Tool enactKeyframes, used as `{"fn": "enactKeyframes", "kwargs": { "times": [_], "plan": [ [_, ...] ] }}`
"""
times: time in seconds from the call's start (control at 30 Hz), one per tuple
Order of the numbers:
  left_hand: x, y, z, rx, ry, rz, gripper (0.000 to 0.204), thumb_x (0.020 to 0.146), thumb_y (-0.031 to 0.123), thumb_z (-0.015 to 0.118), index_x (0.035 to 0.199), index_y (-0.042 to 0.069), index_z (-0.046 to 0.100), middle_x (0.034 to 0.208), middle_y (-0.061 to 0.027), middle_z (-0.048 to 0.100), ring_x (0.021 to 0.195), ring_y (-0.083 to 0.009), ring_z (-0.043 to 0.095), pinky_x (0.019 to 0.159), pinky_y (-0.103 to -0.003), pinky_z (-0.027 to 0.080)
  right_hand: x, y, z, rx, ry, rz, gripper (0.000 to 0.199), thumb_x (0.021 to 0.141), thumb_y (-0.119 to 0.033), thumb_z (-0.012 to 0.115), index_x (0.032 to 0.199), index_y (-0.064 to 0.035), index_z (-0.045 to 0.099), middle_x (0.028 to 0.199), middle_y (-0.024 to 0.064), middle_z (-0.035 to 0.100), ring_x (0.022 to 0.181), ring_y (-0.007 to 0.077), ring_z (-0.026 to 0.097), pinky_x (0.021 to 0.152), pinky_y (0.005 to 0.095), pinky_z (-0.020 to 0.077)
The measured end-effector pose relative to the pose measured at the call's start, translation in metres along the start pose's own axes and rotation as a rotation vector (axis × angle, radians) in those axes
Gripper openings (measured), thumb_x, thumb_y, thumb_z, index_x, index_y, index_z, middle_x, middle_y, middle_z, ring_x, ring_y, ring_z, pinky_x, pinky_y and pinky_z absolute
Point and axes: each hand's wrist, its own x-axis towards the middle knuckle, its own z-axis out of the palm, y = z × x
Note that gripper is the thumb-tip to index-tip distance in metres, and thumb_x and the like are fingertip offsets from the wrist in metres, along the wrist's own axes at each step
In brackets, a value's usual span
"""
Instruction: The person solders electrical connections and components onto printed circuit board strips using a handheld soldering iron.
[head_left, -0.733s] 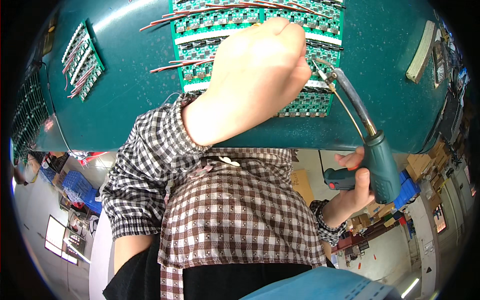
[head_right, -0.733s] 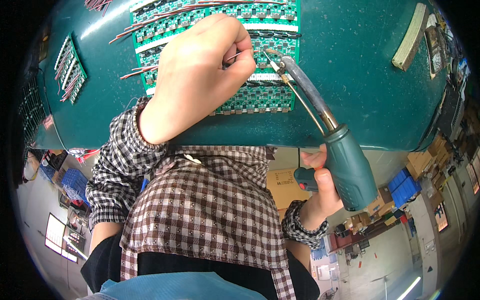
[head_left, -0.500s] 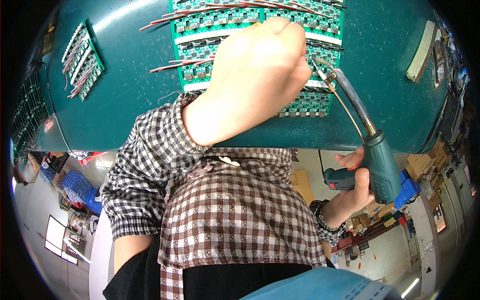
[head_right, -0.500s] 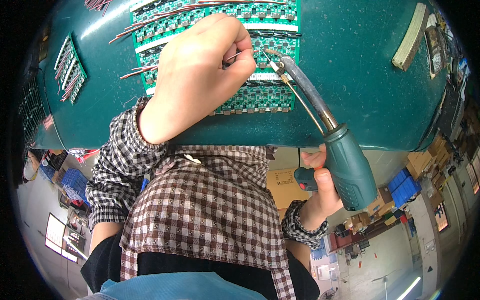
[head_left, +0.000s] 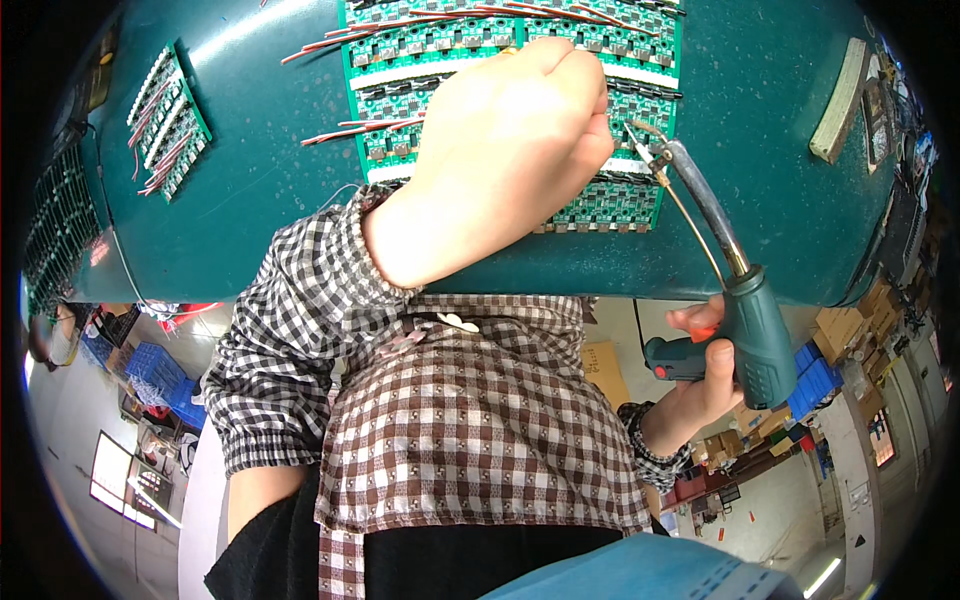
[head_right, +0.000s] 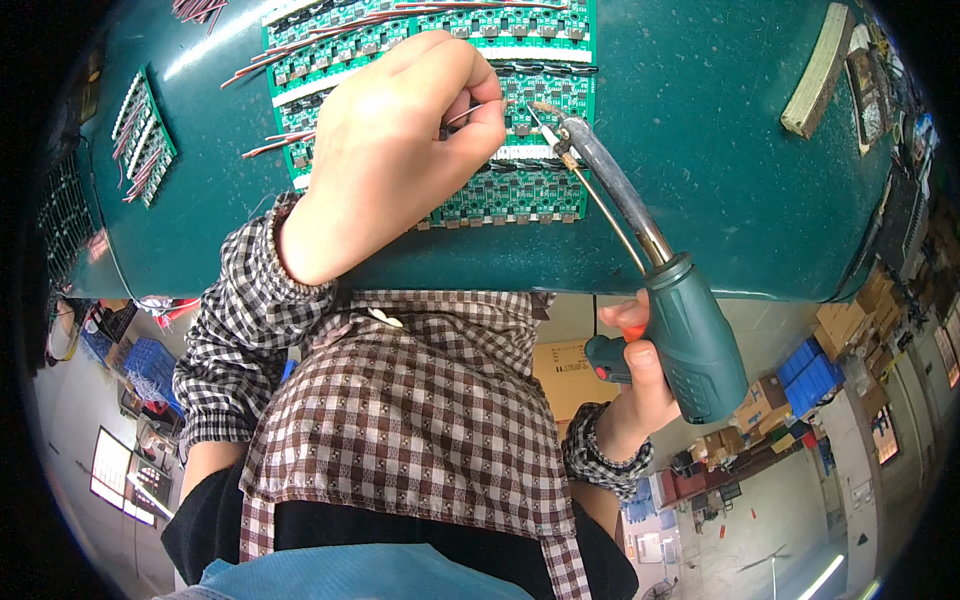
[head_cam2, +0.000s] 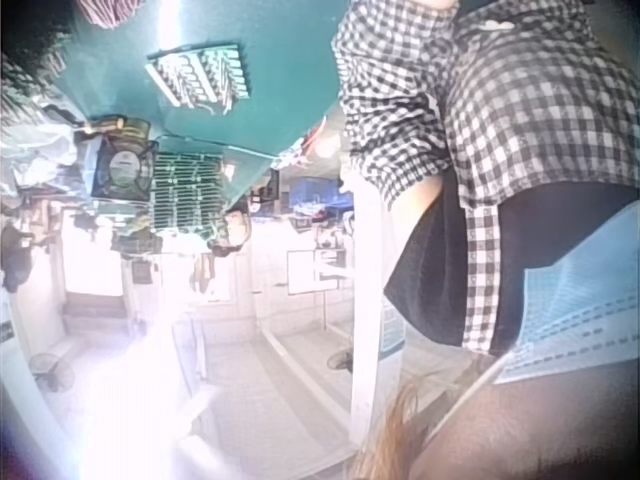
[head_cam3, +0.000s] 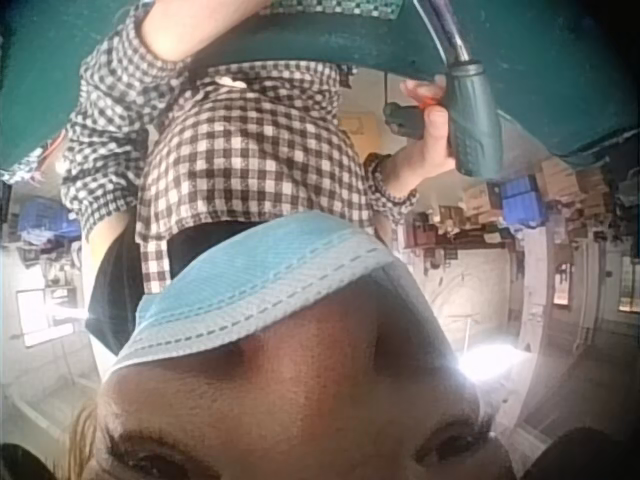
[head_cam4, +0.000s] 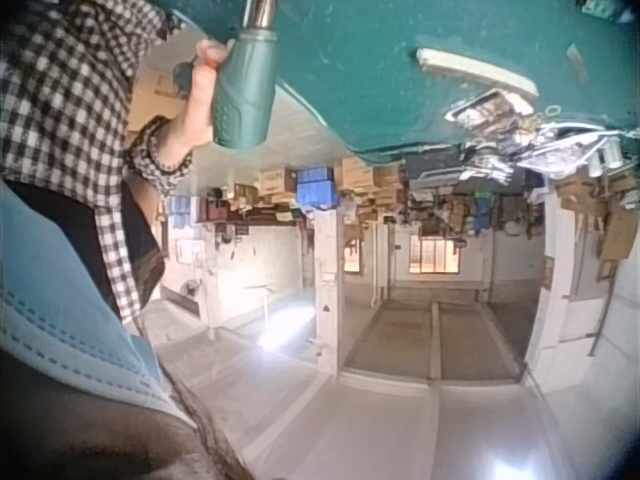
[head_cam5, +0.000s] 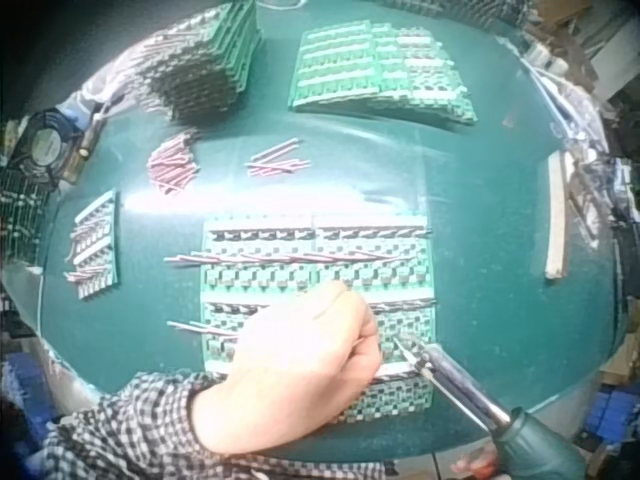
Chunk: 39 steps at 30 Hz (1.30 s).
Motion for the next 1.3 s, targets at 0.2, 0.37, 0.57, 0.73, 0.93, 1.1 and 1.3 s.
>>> {"fn": "enactKeyframes", "kwargs": {
  "times": [0.2,0.37,0.57,0.73,0.93,1.1,1.3],
  "plan": [
    [-0.0021,0.0022,0.0026,0.001,0.004,-0.033,0.015,0.064,0.001,0.065,0.068,0.008,0.052,0.061,-0.0013,0.049,0.052,-0.0165,0.05,0.047,-0.028,0.041,0.0013,0.0027,0.0009,0.025,-0.026,-0.032,0.049,0.08,-0.026,0.061,0.107,0.013,0.051,0.075,0.0155,0.054,0.06,0.0227,0.057,0.056,0.038,0.0551],
    [-0.0034,0.0014,0.0045,0.031,0.037,-0.019,0.016,0.063,0.002,0.065,0.068,0.009,0.052,0.061,-0.0006,0.049,0.051,-0.0159,0.049,0.045,-0.028,0.04,0.0011,0.0018,0.0016,0.024,-0.039,-0.017,0.048,0.08,-0.026,0.062,0.106,0.0131,0.051,0.076,0.0161,0.054,0.061,0.0227,0.056,0.056,0.0375,0.0553],
    [-0.0036,0.001,0.0044,0.023,0.028,-0.02,0.017,0.063,0.002,0.065,0.068,0.009,0.051,0.061,-0.0003,0.049,0.05,-0.0159,0.05,0.045,-0.028,0.04,0.001,0.0039,0.0001,0.036,-0.044,-0.013,0.048,0.08,-0.026,0.062,0.105,0.013,0.051,0.077,0.0166,0.054,0.062,0.0229,0.056,0.057,0.0375,0.0555],
    [-0.0033,0.0022,0.0033,0.006,0.024,-0.026,0.017,0.063,0.003,0.066,0.068,0.01,0.051,0.061,-0.0005,0.048,0.05,-0.0161,0.049,0.045,-0.029,0.04,0.0016,0.0045,0.0003,0.031,-0.048,-0.017,0.048,0.08,-0.025,0.062,0.106,0.0132,0.051,0.077,0.0166,0.054,0.062,0.0229,0.057,0.057,0.0375,0.0555],
    [-0.0032,0.0014,0.0039,0.008,0.022,-0.025,0.017,0.063,0.003,0.066,0.068,0.01,0.051,0.061,-0.0006,0.048,0.05,-0.0164,0.049,0.045,-0.029,0.04,0.0029,0.0045,0.0015,0.028,-0.053,-0.025,0.048,0.08,-0.025,0.062,0.107,0.0134,0.051,0.076,0.0158,0.054,0.061,0.0224,0.056,0.057,0.0378,0.0554],
    [-0.0029,0.0021,0.0039,0.013,0.03,-0.024,0.017,0.063,0.003,0.066,0.068,0.009,0.051,0.061,-0.0007,0.047,0.05,-0.0166,0.049,0.045,-0.029,0.04,0.0029,0.0036,0.0027,0.028,-0.045,-0.028,0.048,0.079,-0.024,0.062,0.107,0.0134,0.051,0.075,0.0154,0.054,0.06,0.0221,0.055,0.057,0.0379,0.0554],
    [-0.0033,0.0011,0.0045,0.007,0.037,-0.018,0.017,0.063,0.003,0.066,0.067,0.01,0.051,0.06,-0.0004,0.047,0.05,-0.0162,0.049,0.045,-0.029,0.039,0.0018,0.0045,0.0038,0.026,-0.019,-0.013,0.048,0.079,-0.024,0.063,0.107,0.0133,0.051,0.075,0.0156,0.054,0.061,0.0226,0.056,0.057,0.0382,0.0553]
  ]
}}
